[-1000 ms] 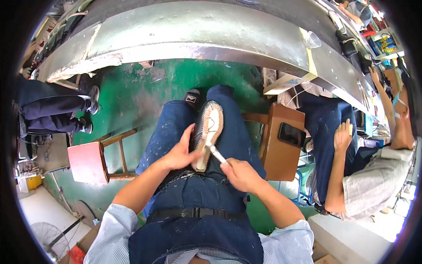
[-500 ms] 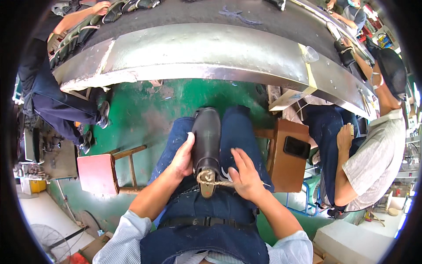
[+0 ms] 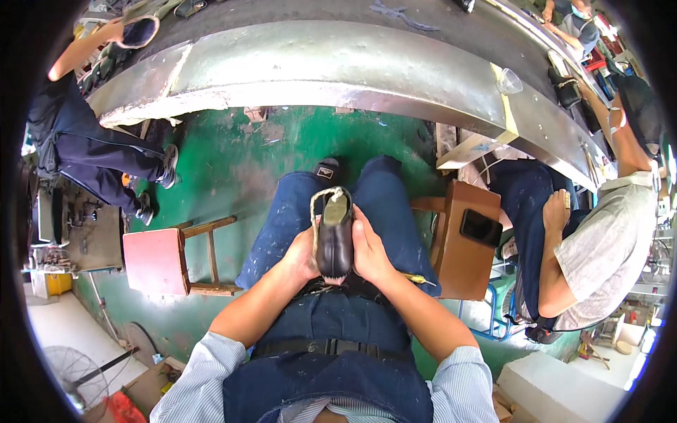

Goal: Hammer and pull leather around a shoe last at an assembly line using a lasting tool.

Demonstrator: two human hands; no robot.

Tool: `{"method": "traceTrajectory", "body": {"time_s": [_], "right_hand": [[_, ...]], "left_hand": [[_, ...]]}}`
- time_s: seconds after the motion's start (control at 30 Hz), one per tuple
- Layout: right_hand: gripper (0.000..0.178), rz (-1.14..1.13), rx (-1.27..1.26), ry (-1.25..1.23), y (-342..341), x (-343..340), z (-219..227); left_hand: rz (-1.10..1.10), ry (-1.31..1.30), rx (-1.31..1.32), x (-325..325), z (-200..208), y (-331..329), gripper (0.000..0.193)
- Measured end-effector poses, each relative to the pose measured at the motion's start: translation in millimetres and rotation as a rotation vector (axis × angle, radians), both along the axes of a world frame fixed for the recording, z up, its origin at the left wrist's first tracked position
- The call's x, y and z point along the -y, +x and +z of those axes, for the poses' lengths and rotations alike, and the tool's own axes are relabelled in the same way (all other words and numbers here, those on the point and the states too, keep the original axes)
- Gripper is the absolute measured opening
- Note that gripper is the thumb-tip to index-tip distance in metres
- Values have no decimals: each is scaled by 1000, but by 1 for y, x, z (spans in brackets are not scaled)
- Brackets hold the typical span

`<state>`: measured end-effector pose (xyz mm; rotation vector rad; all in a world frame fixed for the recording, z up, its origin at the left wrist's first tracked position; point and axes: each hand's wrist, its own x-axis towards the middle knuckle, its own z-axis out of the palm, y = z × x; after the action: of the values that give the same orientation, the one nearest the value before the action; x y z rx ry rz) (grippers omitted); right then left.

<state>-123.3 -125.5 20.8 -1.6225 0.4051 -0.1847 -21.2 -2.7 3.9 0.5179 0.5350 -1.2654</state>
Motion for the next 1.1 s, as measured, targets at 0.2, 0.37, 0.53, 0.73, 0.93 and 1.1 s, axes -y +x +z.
{"method": "traceTrajectory", "body": {"time_s": [0.2, 0.37, 0.53, 0.73, 0.93, 1.1], "right_hand": [[63, -15, -92, 146, 3, -2, -16], [63, -76, -99, 143, 3, -1, -23], [110, 211, 59, -96, -14, 10, -6], [138, 401, -178, -634, -14, 13, 16], [125, 365, -24, -869, -15, 15, 9], [115, 436, 26, -760, -20, 17, 44]], "left_hand": [[11, 103, 11, 2, -3, -8, 44], [15, 67, 7, 3, -14, -9, 44], [11, 31, -17, 0, -17, -8, 46], [30, 63, 12, 4, -10, -7, 47], [44, 120, 17, 8, 6, -4, 44], [178, 335, 292, 5, 24, -14, 54]]}}
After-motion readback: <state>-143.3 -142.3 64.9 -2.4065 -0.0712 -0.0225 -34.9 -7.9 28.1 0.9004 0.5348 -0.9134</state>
